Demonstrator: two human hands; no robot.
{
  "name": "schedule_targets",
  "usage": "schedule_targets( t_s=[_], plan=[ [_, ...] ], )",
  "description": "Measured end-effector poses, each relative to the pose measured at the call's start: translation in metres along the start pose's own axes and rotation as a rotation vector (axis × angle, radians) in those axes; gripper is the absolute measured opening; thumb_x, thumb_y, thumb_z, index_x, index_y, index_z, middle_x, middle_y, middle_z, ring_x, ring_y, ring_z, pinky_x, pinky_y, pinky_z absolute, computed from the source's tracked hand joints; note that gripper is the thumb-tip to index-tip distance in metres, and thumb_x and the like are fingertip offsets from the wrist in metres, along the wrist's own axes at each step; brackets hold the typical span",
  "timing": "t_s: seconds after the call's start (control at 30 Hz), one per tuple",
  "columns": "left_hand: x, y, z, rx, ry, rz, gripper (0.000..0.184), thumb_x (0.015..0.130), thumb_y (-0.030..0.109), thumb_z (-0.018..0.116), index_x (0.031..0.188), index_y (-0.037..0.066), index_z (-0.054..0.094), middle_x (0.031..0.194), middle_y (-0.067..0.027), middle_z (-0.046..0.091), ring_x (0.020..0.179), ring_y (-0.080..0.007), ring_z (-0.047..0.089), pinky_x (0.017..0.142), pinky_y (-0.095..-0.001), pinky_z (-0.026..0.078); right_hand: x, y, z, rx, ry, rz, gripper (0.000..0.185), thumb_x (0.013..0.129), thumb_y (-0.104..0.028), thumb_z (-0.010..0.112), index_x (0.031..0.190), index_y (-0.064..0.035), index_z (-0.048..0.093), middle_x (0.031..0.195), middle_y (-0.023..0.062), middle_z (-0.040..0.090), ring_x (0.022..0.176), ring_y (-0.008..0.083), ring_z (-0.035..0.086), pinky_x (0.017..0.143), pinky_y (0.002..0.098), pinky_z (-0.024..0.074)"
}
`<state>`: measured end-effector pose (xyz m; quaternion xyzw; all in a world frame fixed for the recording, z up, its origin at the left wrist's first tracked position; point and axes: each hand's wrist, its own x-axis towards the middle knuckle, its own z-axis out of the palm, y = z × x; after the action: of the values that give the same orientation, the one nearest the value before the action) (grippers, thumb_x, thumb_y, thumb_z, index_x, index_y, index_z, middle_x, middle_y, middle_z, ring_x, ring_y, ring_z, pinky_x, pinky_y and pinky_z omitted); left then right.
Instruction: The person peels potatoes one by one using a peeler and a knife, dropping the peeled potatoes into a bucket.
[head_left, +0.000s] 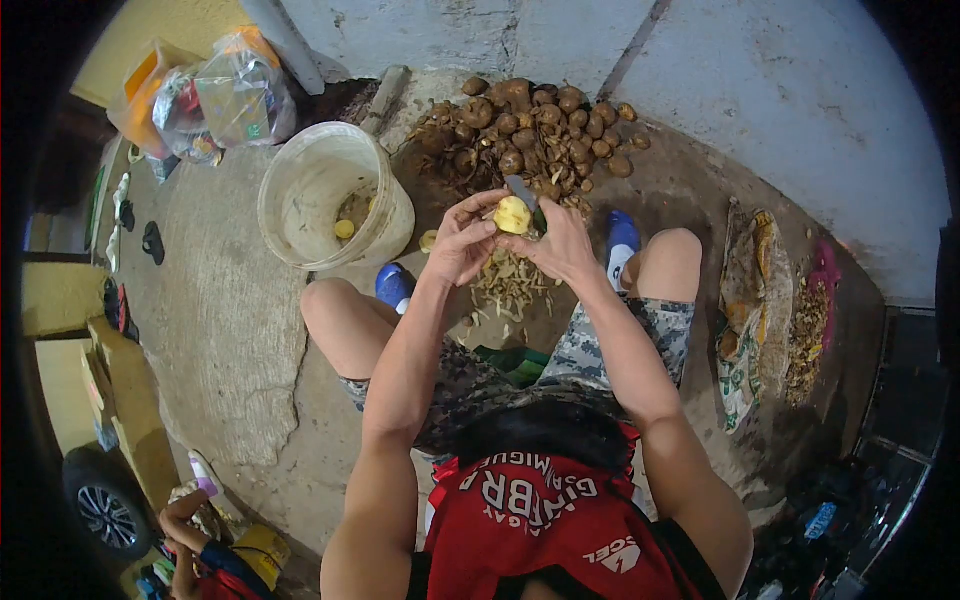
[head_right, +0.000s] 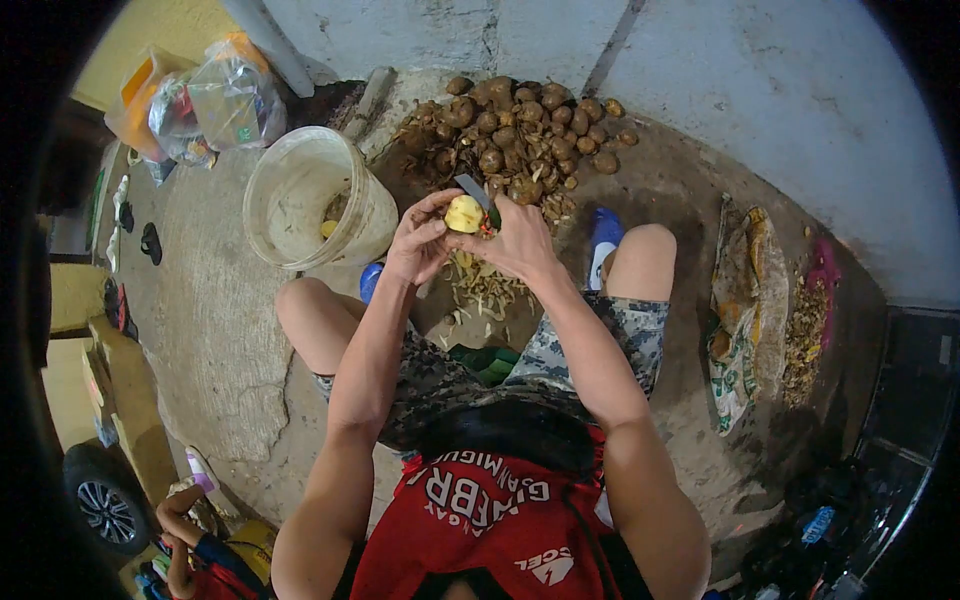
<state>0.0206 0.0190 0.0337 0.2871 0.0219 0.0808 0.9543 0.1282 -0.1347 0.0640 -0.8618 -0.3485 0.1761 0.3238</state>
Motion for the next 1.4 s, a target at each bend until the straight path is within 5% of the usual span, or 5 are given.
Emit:
schedule_targets(
  t_s=[0.33, 0.63, 0.77, 1.1, 1.4],
  plan=[
    [0.004, -0.007, -0.018, 0.021, 0.038, 0.054, 0.050, 0.085, 0.010, 0.069, 0.130, -0.004, 0.053, 0.118, -0.0139, 0.063, 0.105, -0.0256, 0.064, 0.091, -0.0394, 0.056, 0.004, 0.000, -0.018, 0.163, -0.027, 0.064, 0.077, 0.069, -0.067, 0.076, 0.093, 0.0043, 0.062, 0.081, 0.0201, 0.067, 0.082, 0.0364, 0.068, 0.076, 0.0453, 0.0509],
    [0.013, -0.091, -0.145, 0.042, 0.804, -0.267, 0.026, 0.090, 0.017, 0.058, 0.113, 0.005, 0.060, 0.104, -0.0108, 0.061, 0.093, -0.0257, 0.062, 0.083, -0.0452, 0.056, 0.023, 0.015, -0.077, -0.054, -0.118, 0.245, 0.085, 0.079, -0.063, 0.069, 0.129, 0.0044, 0.055, 0.122, 0.0289, 0.061, 0.117, 0.0419, 0.058, 0.101, 0.0475, 0.0448],
    [-0.025, -0.170, -0.311, 0.999, 0.769, -0.685, 0.024, 0.085, 0.012, 0.065, 0.107, 0.002, 0.066, 0.088, -0.0114, 0.065, 0.068, -0.0221, 0.063, 0.056, -0.0384, 0.055, 0.037, 0.052, -0.097, -0.159, -0.147, 0.308, 0.078, 0.079, -0.052, 0.074, 0.129, 0.0041, 0.053, 0.119, 0.0286, 0.062, 0.118, 0.0414, 0.057, 0.099, 0.0449, 0.0454],
    [-0.028, -0.193, -0.301, 1.277, 0.694, -0.911, 0.035, 0.075, 0.023, 0.069, 0.097, -0.005, 0.067, 0.085, -0.0158, 0.068, 0.080, -0.0284, 0.068, 0.073, -0.0405, 0.052, 0.067, 0.073, -0.102, -0.227, -0.266, 0.345, 0.062, 0.085, -0.042, 0.071, 0.124, 0.0038, 0.057, 0.112, 0.0245, 0.063, 0.110, 0.0404, 0.056, 0.093, 0.0448, 0.0451],
    [0.022, -0.189, -0.321, 1.635, 1.444, -0.474, 0.056, 0.070, 0.032, 0.075, 0.117, 0.004, 0.063, 0.121, -0.0210, 0.059, 0.111, -0.0414, 0.055, 0.093, -0.0489, 0.046, 0.076, 0.080, -0.092, -0.318, -0.259, 0.259, 0.047, 0.085, -0.035, 0.071, 0.110, 0.0023, 0.058, 0.101, 0.0250, 0.064, 0.095, 0.0424, 0.062, 0.081, 0.0499, 0.0500]
  ],
)
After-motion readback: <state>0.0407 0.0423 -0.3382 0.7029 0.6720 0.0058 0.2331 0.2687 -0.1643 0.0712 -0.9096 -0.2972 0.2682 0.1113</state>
